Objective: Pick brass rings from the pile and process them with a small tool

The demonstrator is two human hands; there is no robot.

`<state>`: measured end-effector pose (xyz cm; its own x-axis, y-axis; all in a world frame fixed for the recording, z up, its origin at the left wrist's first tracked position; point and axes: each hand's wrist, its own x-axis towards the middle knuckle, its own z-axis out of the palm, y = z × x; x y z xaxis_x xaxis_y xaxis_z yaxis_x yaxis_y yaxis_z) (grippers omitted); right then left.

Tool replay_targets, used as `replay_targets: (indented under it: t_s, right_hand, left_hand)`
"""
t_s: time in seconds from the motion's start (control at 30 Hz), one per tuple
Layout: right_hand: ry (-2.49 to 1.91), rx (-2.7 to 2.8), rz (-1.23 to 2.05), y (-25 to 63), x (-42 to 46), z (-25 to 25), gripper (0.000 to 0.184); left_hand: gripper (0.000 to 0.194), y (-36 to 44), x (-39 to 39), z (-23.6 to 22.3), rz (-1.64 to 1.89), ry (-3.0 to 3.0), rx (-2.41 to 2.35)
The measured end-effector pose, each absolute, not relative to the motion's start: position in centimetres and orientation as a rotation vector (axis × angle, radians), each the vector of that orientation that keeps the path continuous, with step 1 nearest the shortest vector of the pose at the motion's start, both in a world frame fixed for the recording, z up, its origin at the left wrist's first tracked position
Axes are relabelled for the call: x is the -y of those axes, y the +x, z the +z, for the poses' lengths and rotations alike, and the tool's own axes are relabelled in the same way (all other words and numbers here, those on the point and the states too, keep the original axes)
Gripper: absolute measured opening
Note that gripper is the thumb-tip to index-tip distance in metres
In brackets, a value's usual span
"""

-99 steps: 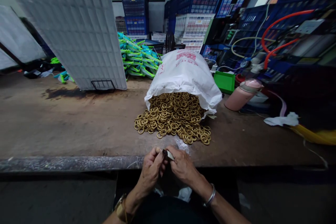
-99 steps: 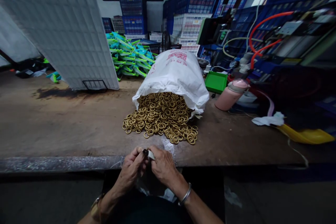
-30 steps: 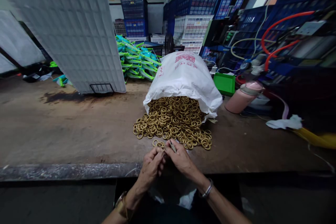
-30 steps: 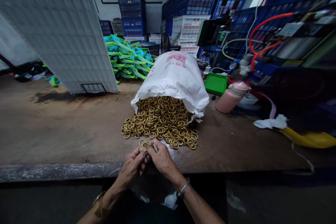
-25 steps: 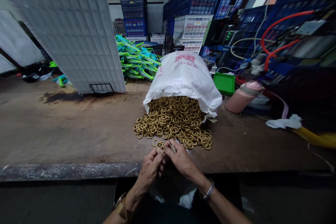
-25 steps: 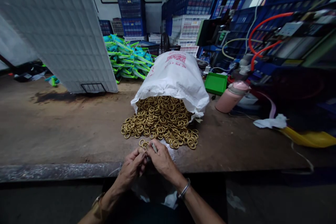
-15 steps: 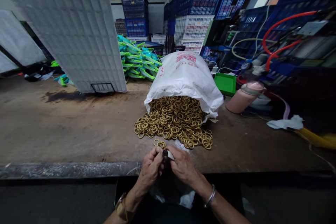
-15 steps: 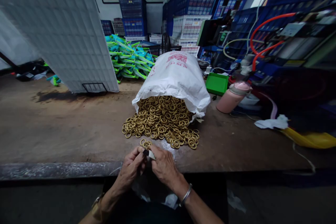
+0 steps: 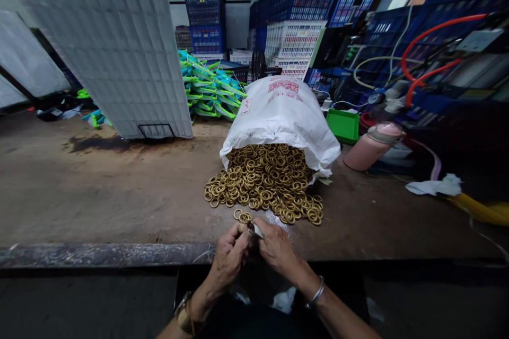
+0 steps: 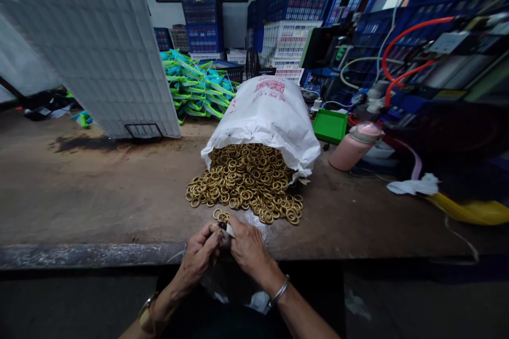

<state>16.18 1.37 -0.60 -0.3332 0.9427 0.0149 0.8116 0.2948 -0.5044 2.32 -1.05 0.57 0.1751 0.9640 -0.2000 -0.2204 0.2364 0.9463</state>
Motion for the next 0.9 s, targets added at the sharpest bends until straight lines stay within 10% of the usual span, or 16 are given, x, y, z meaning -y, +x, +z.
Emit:
replay_targets:
  t_s: [0.9]
  right_hand:
    - [-1.547, 2.289, 0.551, 15.0, -0.4, 1.2, 0.025]
  left_hand:
    - [0.034, 1.9, 1.0, 0.4, 1.021, 0.947, -1.080]
